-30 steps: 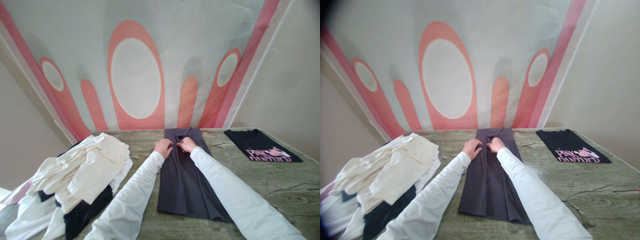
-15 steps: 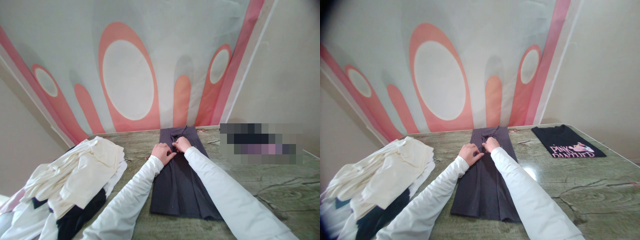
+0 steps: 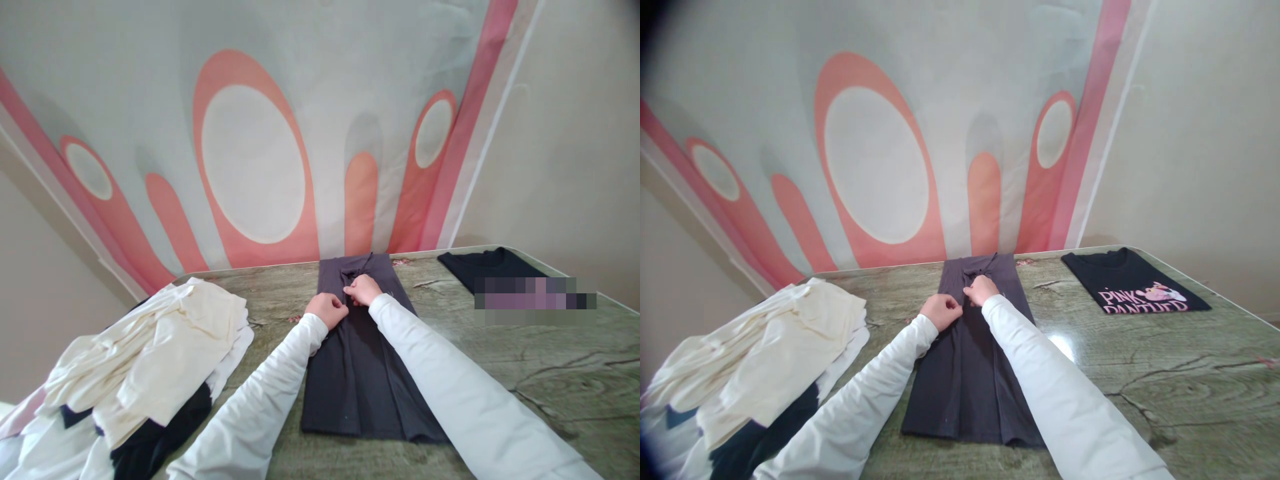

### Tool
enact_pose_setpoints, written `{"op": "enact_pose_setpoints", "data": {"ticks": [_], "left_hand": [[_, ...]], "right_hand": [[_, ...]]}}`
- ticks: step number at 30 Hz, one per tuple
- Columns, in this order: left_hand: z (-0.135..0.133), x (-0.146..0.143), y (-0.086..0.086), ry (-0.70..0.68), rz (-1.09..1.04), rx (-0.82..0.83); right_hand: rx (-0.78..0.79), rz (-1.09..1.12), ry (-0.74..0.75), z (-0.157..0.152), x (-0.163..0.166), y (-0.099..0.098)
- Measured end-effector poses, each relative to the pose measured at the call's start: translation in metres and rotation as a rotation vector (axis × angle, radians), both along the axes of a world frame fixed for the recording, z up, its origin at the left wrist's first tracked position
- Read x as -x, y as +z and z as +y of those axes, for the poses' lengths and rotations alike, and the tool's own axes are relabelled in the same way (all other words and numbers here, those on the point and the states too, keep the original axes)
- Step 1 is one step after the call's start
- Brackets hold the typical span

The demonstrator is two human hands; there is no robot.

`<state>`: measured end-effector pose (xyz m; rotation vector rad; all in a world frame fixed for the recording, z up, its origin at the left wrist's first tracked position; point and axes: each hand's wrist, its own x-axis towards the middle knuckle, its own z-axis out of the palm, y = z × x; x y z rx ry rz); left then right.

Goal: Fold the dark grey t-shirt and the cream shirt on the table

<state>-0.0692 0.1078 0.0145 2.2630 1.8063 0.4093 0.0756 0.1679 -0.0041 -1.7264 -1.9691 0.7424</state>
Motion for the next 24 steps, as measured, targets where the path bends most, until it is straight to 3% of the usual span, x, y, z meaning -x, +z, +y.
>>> {"op": "enact_pose_setpoints", "data": {"ticks": [3,9,13,15,18,24], "left_hand": [[0.002,0.002,0.001,-0.078,-0.007,0.003],[0.011,0.019,-0.005,-0.135,0.119,-0.181],[0.023,0.034,-0.017,-0.195,0.201,-0.153],[0.027,0.039,-0.022,-0.203,0.229,-0.124],[0.029,0.042,-0.025,-0.2,0.258,-0.098],[0.031,0.049,-0.023,-0.103,0.257,-0.092]], "right_hand": [[-0.003,-0.002,0.004,-0.001,0.001,0.0],[-0.01,-0.02,-0.02,0.001,0.0,0.0],[-0.268,-0.124,-0.057,0.003,-0.001,0.0],[-0.393,-0.22,0.028,0.003,-0.002,-0.001],[-0.437,-0.343,0.165,0.0,-0.003,-0.002],[-0.451,-0.456,0.144,-0.005,-0.005,0.002]]}}
